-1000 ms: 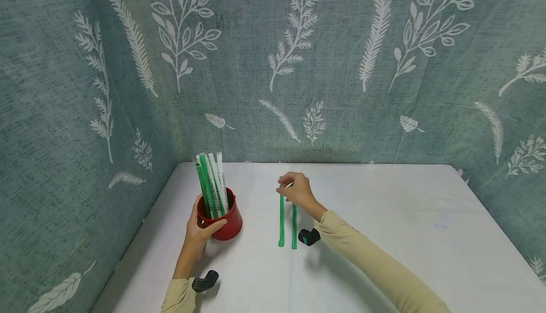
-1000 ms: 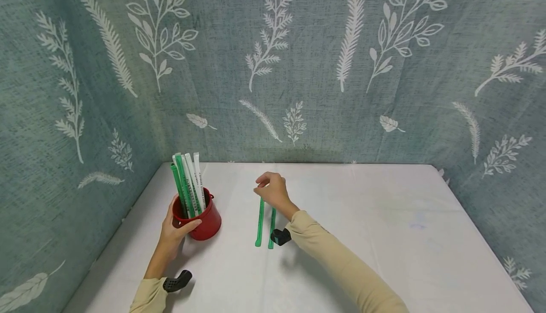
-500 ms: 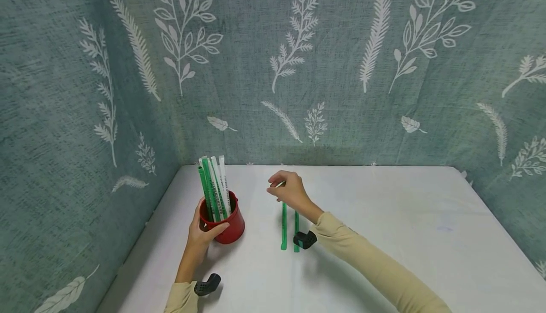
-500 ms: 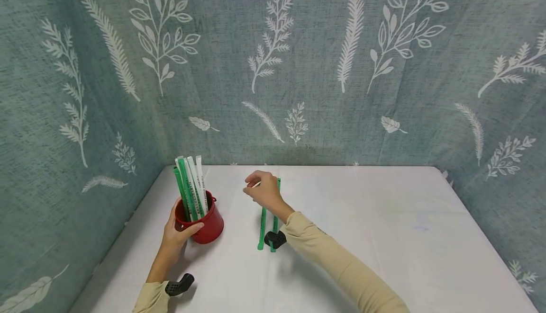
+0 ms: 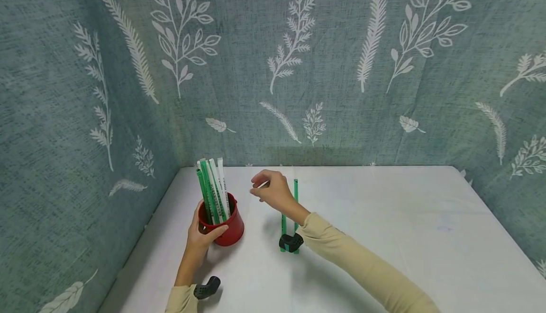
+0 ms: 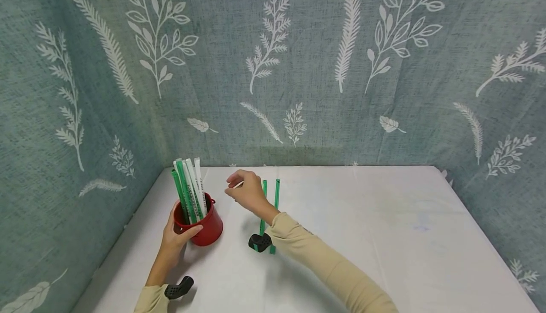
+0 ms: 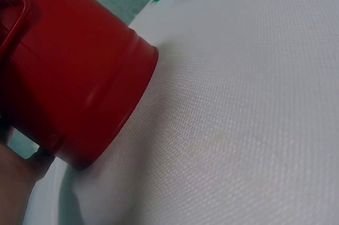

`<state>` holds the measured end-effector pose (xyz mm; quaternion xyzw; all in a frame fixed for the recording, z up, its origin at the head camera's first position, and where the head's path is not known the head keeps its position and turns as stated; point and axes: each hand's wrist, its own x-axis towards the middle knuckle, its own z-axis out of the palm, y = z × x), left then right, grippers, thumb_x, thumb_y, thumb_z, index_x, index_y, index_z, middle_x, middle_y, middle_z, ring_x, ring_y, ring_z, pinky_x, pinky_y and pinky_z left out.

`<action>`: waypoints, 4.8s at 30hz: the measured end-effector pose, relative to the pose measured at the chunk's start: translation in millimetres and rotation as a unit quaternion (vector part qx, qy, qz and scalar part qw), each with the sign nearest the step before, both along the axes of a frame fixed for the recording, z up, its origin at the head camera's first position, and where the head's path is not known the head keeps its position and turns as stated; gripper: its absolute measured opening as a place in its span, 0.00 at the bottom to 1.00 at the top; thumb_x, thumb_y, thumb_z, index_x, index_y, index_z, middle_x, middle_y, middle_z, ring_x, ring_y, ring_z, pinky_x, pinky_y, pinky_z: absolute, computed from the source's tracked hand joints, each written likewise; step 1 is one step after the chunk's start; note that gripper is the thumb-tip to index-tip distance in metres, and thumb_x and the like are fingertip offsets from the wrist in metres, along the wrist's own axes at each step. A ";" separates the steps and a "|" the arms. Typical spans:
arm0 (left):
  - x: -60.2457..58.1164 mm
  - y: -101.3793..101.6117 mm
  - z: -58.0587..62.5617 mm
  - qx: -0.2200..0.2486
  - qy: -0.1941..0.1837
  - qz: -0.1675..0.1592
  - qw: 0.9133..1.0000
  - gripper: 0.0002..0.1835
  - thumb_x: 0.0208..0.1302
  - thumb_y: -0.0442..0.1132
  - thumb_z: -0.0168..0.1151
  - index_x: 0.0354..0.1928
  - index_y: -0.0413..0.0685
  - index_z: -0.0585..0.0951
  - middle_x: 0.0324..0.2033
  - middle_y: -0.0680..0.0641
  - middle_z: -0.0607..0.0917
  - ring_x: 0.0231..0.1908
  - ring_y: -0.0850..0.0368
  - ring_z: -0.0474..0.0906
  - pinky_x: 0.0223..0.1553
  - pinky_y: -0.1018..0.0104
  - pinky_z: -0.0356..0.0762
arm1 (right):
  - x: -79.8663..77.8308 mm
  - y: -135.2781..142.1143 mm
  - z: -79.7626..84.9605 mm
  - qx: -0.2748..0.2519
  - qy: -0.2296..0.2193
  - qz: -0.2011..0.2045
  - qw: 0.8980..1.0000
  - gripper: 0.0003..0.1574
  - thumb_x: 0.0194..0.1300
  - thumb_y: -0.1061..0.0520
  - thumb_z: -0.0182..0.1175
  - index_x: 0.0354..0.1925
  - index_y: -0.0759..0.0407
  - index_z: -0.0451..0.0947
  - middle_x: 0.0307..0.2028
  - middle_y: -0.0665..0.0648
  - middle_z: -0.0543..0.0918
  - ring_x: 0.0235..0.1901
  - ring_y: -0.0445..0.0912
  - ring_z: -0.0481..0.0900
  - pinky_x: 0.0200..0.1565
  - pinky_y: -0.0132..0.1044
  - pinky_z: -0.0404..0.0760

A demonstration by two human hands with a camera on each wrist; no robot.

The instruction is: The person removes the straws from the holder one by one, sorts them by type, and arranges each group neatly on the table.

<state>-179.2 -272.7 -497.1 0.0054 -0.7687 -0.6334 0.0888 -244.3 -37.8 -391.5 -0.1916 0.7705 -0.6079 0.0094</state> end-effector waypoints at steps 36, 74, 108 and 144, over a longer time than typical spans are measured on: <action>0.8 0.1 2.0 0.000 -0.002 0.004 1.000 0.50 0.53 0.38 0.71 0.72 0.68 0.52 0.65 0.53 0.63 0.63 0.54 0.58 0.50 0.68 0.73 | 0.2 -75.2 12.9 -0.005 0.055 0.045 0.997 0.19 0.57 0.64 0.66 0.48 0.65 0.77 0.40 0.59 0.83 0.34 0.42 0.82 0.35 0.29 0.80; 0.2 -3.8 -2.2 -0.010 0.002 -0.001 1.000 0.48 0.54 0.39 0.69 0.72 0.68 0.52 0.63 0.50 0.67 0.60 0.51 0.64 0.58 0.52 0.68 | 9.5 -118.7 -13.2 0.016 0.071 0.084 0.994 0.09 0.57 0.65 0.64 0.39 0.63 0.79 0.33 0.55 0.83 0.30 0.35 0.77 0.34 0.24 0.77; 0.3 0.0 -4.5 0.005 0.021 0.009 1.000 0.40 0.54 0.31 0.67 0.68 0.53 0.60 0.62 0.49 0.67 0.59 0.56 0.63 0.51 0.79 0.67 | 23.6 -115.7 -21.7 0.050 0.100 0.086 0.990 0.05 0.57 0.64 0.65 0.36 0.61 0.80 0.30 0.52 0.83 0.28 0.32 0.76 0.31 0.21 0.75; -1.5 2.0 -0.9 0.001 0.007 0.010 1.000 0.50 0.50 0.36 0.72 0.71 0.67 0.54 0.63 0.55 0.65 0.61 0.57 0.58 0.47 0.72 0.74 | 17.7 -85.4 12.5 -0.092 0.165 -0.020 0.982 0.12 0.60 0.65 0.61 0.44 0.62 0.74 0.34 0.56 0.81 0.34 0.40 0.79 0.35 0.26 0.79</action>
